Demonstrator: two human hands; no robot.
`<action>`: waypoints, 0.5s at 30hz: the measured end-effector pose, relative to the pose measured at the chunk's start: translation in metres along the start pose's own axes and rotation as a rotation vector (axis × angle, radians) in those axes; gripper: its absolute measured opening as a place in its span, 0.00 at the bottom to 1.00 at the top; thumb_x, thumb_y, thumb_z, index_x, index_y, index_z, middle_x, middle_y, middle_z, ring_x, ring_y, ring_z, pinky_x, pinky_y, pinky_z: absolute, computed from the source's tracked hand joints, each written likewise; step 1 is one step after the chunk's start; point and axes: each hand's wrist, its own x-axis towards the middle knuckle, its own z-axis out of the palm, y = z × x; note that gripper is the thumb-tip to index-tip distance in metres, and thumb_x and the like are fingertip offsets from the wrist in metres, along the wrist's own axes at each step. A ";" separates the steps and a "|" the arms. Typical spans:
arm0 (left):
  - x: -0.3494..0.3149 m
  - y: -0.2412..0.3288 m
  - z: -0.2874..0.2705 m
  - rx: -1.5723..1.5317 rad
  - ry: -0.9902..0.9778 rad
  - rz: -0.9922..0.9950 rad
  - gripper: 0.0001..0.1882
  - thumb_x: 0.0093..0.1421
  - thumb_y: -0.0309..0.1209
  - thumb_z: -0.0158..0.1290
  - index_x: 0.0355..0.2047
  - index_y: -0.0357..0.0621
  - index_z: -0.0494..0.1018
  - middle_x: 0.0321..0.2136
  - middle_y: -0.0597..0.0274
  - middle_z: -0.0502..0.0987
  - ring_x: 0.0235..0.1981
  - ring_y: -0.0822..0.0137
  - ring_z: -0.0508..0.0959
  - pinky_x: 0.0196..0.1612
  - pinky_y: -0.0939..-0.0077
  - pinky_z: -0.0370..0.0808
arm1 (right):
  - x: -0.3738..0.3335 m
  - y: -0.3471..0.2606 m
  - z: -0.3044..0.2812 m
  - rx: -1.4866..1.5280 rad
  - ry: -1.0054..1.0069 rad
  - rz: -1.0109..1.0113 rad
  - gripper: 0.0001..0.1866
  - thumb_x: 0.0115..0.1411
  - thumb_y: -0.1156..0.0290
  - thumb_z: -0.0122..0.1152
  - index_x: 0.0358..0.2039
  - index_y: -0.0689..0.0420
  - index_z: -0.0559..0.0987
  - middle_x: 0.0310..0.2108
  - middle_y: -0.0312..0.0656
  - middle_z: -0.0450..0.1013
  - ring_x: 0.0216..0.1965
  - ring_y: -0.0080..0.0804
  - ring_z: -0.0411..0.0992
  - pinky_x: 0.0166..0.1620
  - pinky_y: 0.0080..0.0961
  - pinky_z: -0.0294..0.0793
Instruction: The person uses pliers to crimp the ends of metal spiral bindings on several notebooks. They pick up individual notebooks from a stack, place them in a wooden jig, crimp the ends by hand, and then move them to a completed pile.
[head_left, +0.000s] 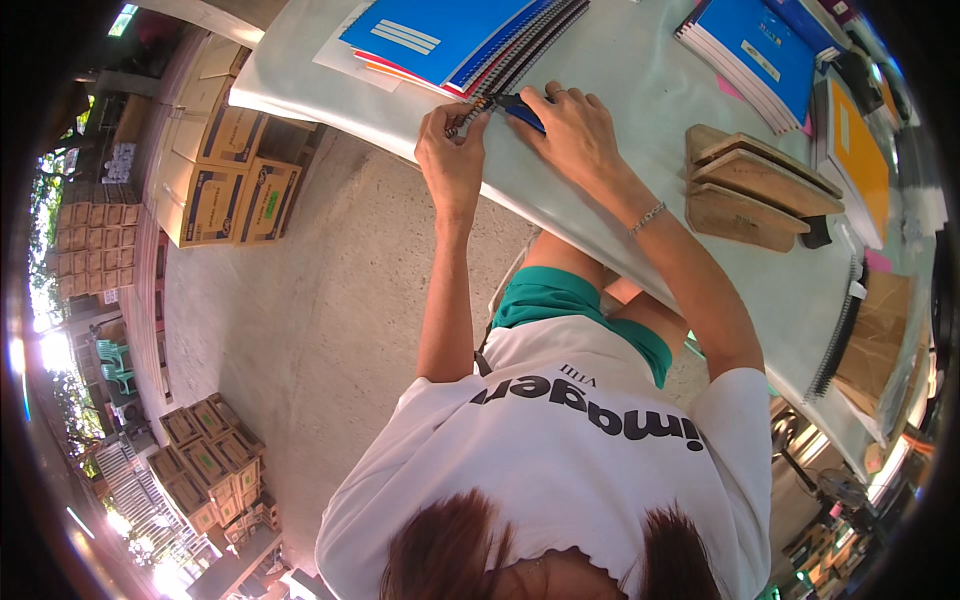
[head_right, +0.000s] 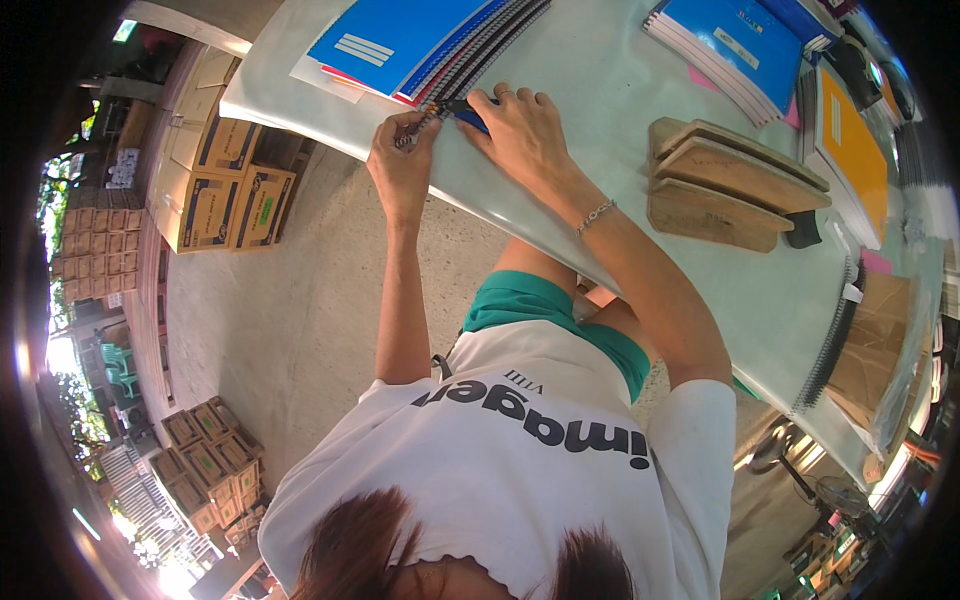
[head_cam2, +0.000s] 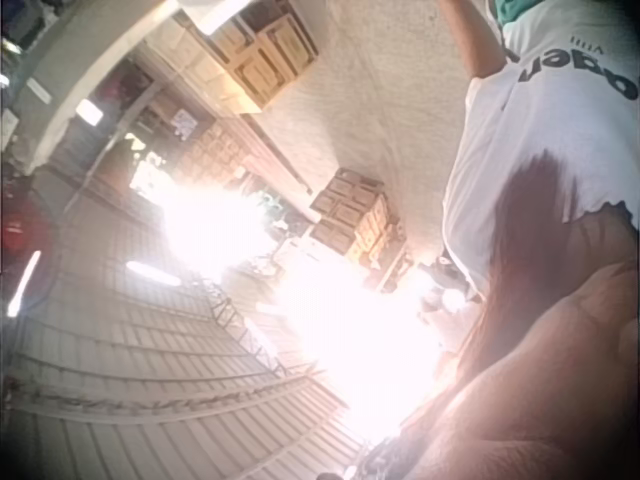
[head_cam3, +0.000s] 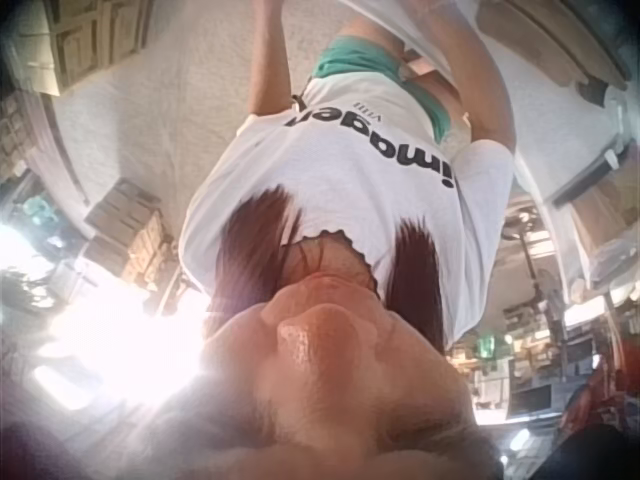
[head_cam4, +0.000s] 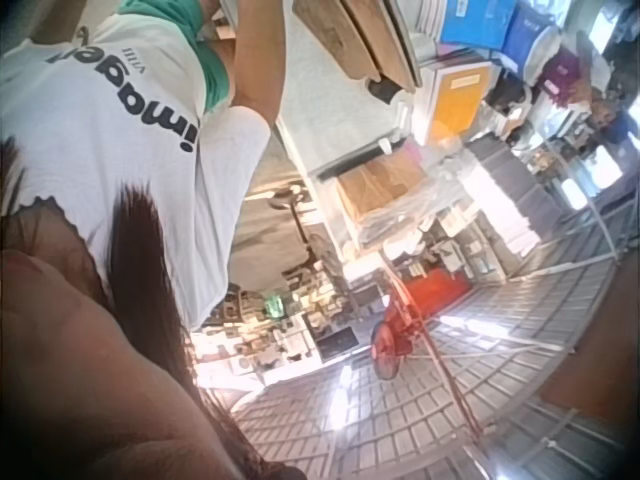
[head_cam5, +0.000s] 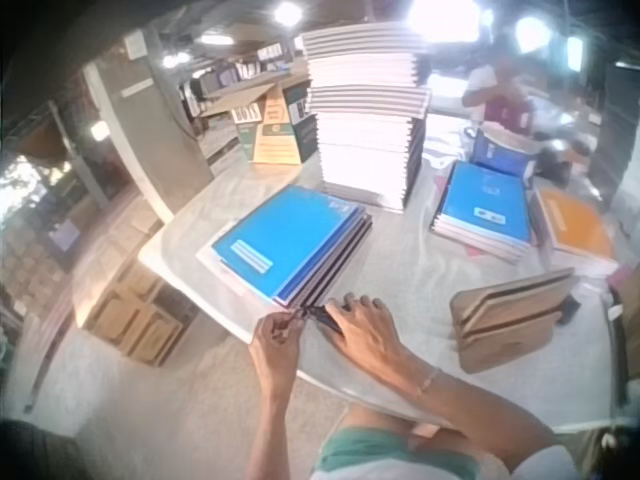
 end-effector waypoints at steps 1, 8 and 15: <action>0.000 0.001 0.000 -0.003 -0.003 -0.008 0.11 0.55 0.30 0.63 0.36 0.38 0.78 0.35 0.58 0.80 0.34 0.70 0.78 0.38 0.74 0.76 | 0.001 0.001 0.002 -0.010 -0.004 -0.006 0.16 0.58 0.56 0.62 0.38 0.54 0.75 0.28 0.44 0.75 0.28 0.43 0.76 0.31 0.38 0.73; -0.002 0.004 -0.002 0.013 0.000 0.070 0.07 0.55 0.22 0.59 0.34 0.33 0.75 0.36 0.52 0.78 0.33 0.66 0.80 0.34 0.74 0.79 | 0.003 -0.003 -0.005 0.001 -0.154 0.041 0.16 0.60 0.56 0.60 0.39 0.56 0.74 0.24 0.44 0.75 0.22 0.45 0.77 0.25 0.38 0.77; -0.011 -0.012 0.004 0.110 0.029 0.129 0.13 0.59 0.24 0.55 0.44 0.34 0.70 0.40 0.54 0.76 0.42 0.62 0.77 0.42 0.69 0.78 | -0.015 -0.003 -0.018 -0.058 -0.045 0.014 0.18 0.58 0.55 0.62 0.40 0.55 0.75 0.35 0.45 0.75 0.33 0.40 0.73 0.36 0.39 0.70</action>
